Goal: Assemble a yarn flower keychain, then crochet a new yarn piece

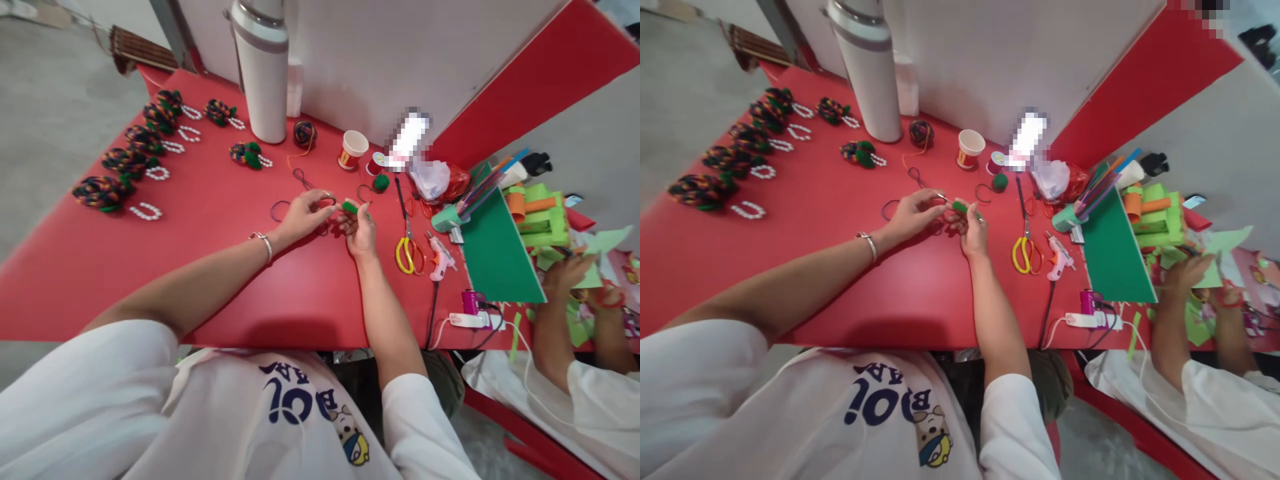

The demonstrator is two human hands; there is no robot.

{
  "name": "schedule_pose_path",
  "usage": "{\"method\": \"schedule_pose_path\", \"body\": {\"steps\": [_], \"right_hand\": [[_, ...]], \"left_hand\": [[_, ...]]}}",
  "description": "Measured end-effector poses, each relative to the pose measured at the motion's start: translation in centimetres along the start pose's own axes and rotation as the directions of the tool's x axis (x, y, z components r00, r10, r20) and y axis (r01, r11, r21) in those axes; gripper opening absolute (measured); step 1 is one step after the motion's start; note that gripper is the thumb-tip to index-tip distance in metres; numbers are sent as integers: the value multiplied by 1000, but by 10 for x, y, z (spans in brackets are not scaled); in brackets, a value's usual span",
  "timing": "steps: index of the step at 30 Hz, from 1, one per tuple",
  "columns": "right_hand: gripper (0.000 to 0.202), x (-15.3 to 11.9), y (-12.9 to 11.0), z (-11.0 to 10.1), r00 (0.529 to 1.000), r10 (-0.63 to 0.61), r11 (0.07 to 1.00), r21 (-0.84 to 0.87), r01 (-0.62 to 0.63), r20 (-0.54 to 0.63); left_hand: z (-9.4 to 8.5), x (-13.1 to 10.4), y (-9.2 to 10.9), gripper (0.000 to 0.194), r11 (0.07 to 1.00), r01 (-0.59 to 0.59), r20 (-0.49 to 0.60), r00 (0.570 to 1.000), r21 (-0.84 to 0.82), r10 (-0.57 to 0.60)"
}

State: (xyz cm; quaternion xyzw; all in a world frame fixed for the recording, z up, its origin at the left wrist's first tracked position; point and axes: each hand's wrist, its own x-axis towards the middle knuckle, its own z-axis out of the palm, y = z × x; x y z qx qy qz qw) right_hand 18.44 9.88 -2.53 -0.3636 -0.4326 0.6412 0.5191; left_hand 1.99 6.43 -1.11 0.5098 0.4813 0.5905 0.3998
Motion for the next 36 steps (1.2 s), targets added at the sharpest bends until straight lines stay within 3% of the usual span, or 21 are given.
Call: {"method": "schedule_pose_path", "body": {"steps": [3,5,10,18,23,27,30,32,36], "right_hand": [[59,-1,1,2,1000,-8,998,-60,7,-26],[59,-2,1,3,999,-32,996,-80,30,-33],[60,-6,2,7,993,-112,986,-129,107,-38],[56,-18,2,7,977,-211,934,-302,192,-33],[61,-18,0,6,971,-230,920,-337,198,-59],[52,-21,-5,10,969,-228,927,-327,185,-98],[45,-27,-9,15,972,-225,915,-357,187,-66],[39,-31,-13,18,958,-286,862,-438,256,-2],[27,-35,-18,20,868,-479,621,-648,440,130]], "left_hand": [[4,-3,4,53,935,247,118,968,-254,-223],[6,-4,8,52,889,316,144,948,-333,-283],[6,1,14,36,807,340,39,929,-482,-368],[2,2,19,28,712,402,96,898,-575,-429],[2,3,19,29,720,398,81,898,-569,-432],[4,4,14,35,738,389,94,908,-552,-408],[4,4,10,42,749,382,137,919,-542,-369],[4,4,8,44,754,383,166,922,-534,-350],[2,4,5,43,751,385,185,922,-536,-341]]}}
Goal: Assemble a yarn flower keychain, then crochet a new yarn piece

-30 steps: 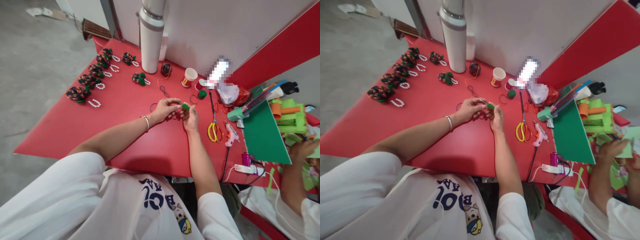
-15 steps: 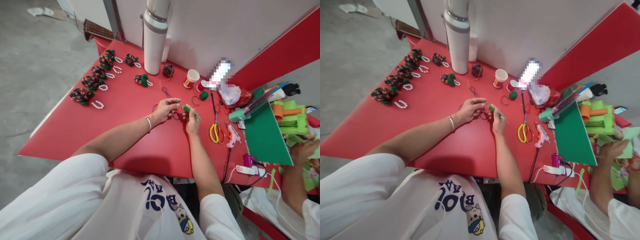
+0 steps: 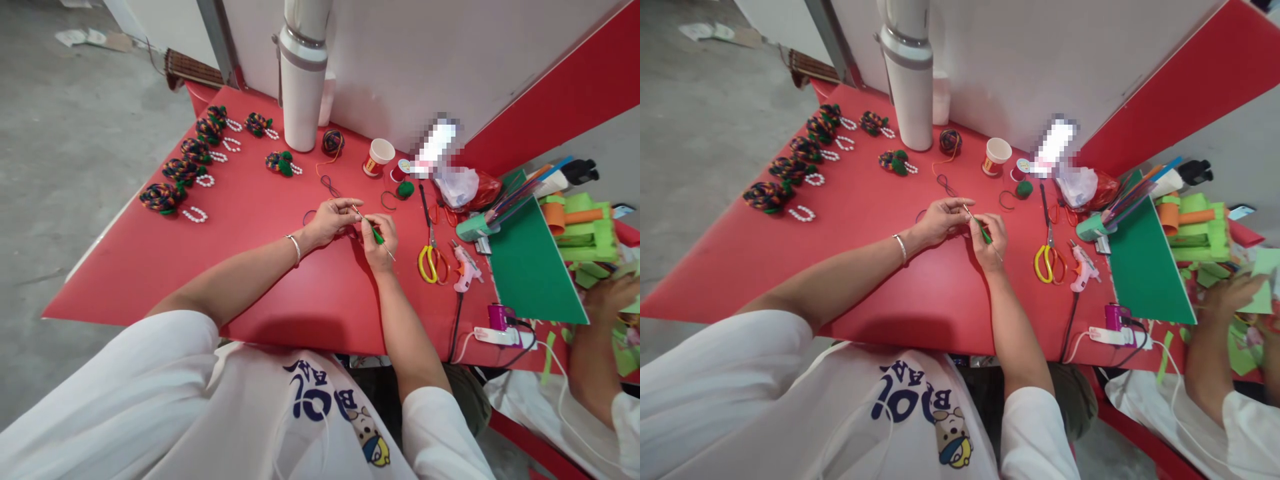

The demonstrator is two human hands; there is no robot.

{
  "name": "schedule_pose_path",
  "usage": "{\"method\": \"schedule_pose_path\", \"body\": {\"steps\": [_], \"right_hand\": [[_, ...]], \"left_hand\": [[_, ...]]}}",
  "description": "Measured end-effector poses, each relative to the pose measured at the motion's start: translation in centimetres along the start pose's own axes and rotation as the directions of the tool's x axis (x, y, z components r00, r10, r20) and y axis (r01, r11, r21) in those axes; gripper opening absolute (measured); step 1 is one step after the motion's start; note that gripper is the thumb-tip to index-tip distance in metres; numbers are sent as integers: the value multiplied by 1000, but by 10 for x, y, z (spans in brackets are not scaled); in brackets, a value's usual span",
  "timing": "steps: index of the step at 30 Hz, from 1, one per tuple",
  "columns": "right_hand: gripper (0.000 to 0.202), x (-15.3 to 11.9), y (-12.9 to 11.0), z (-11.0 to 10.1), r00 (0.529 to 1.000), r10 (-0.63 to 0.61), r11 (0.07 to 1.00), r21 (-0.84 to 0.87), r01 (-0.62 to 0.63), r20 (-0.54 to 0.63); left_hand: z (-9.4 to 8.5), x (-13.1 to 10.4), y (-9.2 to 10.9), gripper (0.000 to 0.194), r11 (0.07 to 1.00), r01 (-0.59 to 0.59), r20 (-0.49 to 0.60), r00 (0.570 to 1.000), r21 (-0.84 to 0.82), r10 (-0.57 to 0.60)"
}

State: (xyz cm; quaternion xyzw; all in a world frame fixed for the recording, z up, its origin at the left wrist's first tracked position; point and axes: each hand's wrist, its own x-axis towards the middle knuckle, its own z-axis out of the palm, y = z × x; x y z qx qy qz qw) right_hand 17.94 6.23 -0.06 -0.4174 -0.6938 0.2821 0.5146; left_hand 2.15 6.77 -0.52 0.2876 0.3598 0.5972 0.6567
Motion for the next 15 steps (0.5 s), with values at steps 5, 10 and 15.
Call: {"method": "schedule_pose_path", "body": {"steps": [5,10,15], "right_hand": [[22,0,2,-1,988,-142,987,-71,146,57],[27,1,4,-2,986,-125,988,-76,133,110],[32,1,4,-2,996,-51,998,-22,53,75]], "left_hand": [[0,0,-1,50,1000,16,5,1000,4,-16],[0,-2,0,47,1000,-14,27,1000,-14,14],[2,-4,3,41,999,-37,32,999,-32,38]]}}
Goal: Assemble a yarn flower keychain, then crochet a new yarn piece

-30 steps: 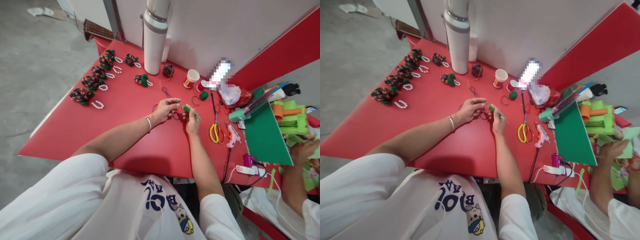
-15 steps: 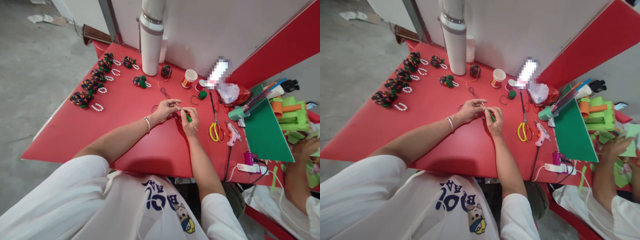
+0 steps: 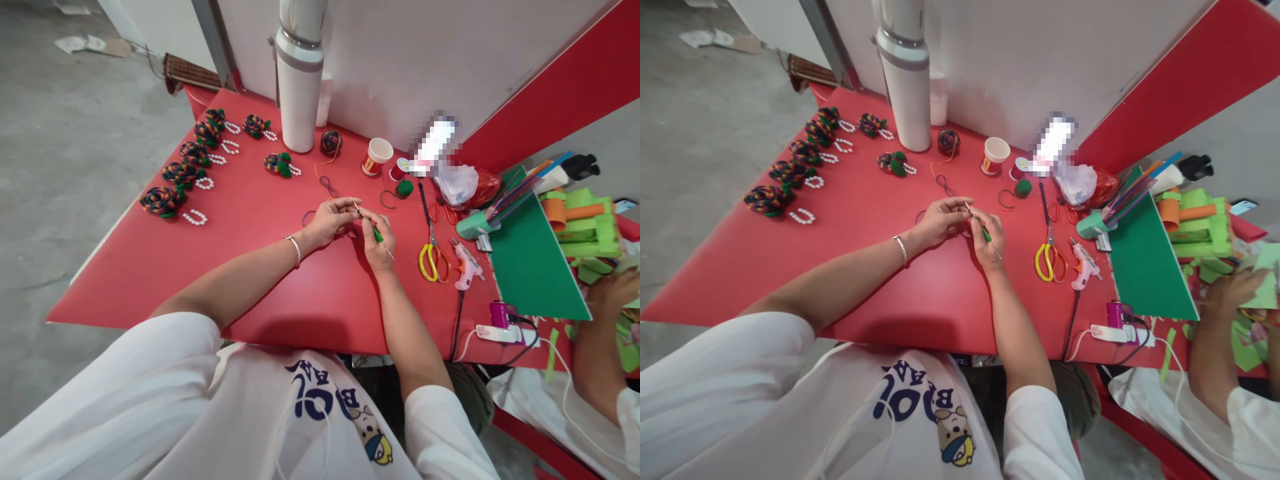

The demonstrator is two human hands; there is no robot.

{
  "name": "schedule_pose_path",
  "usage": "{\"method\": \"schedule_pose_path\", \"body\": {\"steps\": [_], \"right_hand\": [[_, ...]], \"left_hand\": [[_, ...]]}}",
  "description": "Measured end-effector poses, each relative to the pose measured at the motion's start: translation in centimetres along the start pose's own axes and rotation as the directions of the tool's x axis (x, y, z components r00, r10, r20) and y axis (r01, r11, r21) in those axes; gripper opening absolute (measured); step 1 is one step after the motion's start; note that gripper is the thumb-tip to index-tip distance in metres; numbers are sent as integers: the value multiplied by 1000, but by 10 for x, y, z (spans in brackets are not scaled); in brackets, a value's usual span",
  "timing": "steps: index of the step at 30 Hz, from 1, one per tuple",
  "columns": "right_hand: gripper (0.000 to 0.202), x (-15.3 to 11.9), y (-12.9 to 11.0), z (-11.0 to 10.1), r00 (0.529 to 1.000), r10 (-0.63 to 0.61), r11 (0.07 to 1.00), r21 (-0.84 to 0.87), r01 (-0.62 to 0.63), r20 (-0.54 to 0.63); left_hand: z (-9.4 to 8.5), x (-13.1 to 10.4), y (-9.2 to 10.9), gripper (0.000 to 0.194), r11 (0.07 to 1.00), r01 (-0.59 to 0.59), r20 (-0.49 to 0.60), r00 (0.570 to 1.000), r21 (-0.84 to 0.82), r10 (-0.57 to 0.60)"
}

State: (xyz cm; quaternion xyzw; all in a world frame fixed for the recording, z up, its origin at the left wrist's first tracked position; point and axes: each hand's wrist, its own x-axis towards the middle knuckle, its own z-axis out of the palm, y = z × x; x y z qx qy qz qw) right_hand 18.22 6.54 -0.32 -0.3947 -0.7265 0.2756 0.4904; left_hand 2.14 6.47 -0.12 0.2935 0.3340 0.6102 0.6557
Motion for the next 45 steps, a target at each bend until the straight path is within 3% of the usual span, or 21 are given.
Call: {"method": "schedule_pose_path", "body": {"steps": [7,14,18,23,31,35,38,41,45], "right_hand": [[32,-1,1,1,996,94,984,153,-93,-1],[34,2,3,-4,999,37,998,41,-37,5],[36,1,3,-3,996,71,997,31,-73,44],[28,-1,-2,0,999,31,999,25,-32,27],[22,-7,-21,2,990,11,999,48,-4,-139],[26,-4,-30,-3,972,-40,999,-18,37,-231],[28,0,-35,-13,974,-48,998,-37,41,-222],[26,0,-39,-23,980,-24,1000,12,27,-199],[21,-2,-42,-28,977,13,991,132,16,-214]], "left_hand": [[0,2,-1,39,1000,8,-48,999,9,-7],[-1,2,-2,47,1000,-6,-29,1000,-16,6],[0,2,-2,49,1000,5,-61,998,-9,-5],[1,1,-3,50,1000,26,-107,994,4,-25],[32,-11,15,48,999,-37,-196,980,32,43],[45,-12,33,46,1000,7,-114,993,12,-5],[45,-14,46,43,995,101,-54,994,22,-100],[41,-17,57,44,983,181,-9,983,41,-181],[42,-22,68,43,978,204,71,976,36,-206]]}}
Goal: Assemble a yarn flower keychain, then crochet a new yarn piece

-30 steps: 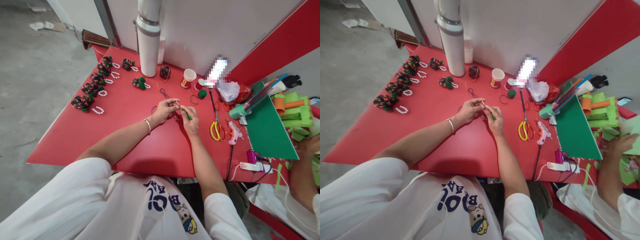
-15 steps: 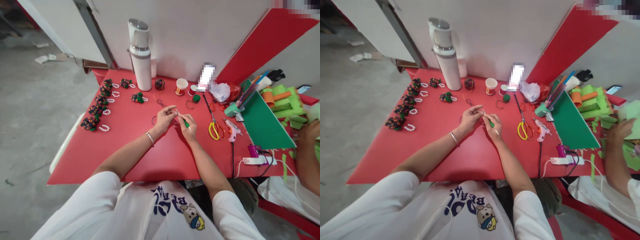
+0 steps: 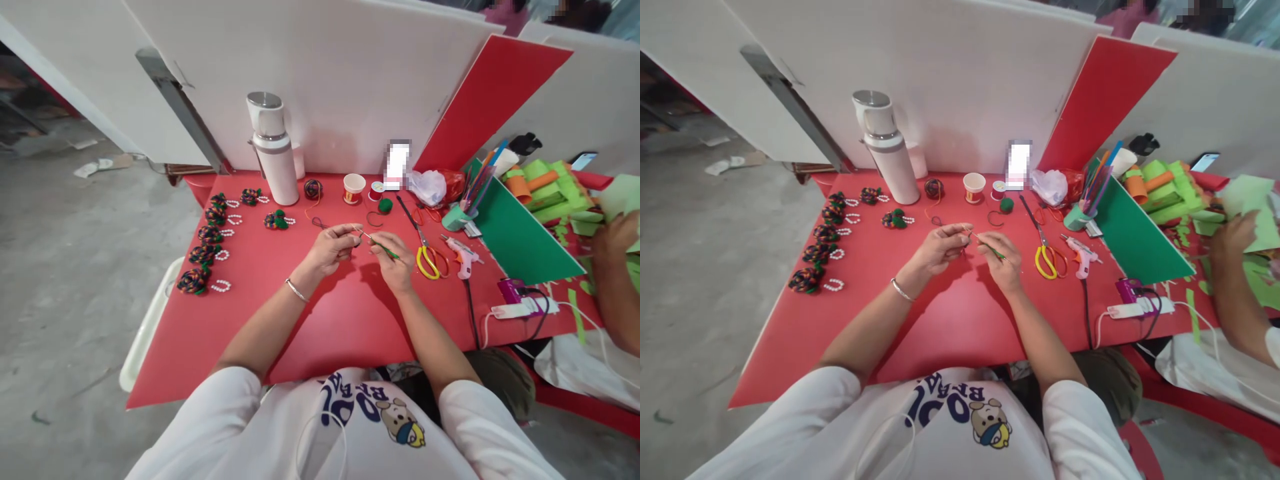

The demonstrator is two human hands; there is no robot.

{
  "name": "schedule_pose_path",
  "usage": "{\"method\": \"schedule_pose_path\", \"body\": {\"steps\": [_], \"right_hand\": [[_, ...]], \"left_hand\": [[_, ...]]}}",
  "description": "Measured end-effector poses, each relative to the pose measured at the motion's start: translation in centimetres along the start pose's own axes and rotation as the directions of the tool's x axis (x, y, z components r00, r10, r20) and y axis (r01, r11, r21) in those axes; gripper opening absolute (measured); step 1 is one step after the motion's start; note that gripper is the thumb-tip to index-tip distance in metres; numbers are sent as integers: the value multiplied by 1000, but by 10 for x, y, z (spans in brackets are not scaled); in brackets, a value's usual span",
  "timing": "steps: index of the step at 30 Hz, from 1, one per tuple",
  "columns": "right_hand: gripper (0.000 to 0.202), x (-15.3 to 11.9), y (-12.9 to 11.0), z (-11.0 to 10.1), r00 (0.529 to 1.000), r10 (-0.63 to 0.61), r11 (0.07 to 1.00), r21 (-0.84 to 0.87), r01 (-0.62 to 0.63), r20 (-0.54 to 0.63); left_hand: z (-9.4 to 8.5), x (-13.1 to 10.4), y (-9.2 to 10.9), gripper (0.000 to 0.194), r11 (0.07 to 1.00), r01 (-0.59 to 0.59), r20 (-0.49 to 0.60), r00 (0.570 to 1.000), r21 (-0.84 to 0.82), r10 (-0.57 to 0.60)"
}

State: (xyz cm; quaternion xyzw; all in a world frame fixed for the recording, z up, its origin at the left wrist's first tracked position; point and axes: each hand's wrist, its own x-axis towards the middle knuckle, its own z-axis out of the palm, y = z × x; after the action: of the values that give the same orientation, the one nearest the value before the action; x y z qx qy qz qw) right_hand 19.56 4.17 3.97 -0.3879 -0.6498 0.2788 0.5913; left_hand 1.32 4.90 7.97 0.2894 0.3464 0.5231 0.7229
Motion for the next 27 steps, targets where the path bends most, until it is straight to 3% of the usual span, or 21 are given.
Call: {"method": "schedule_pose_path", "body": {"steps": [6,10,14,17,21,27], "right_hand": [[20,1,-16,-4,992,-123,992,9,123,11],[16,1,-32,-9,971,-237,953,-185,241,44],[19,-6,-40,-5,902,-431,832,-380,404,17],[25,-13,-42,5,872,-488,793,-437,425,-37],[36,-15,-43,12,838,-536,807,-352,474,-102],[23,-1,-45,-10,930,-367,923,-124,365,10]], "left_hand": [[7,-9,5,48,998,-31,72,997,55,27],[15,-12,0,51,967,-186,-14,982,176,191],[25,-17,-5,54,941,-281,-79,951,190,300],[30,-23,-3,56,971,-218,-53,973,102,224],[28,-29,6,51,997,-78,49,996,6,77],[15,-29,22,43,996,66,182,980,52,-74]]}}
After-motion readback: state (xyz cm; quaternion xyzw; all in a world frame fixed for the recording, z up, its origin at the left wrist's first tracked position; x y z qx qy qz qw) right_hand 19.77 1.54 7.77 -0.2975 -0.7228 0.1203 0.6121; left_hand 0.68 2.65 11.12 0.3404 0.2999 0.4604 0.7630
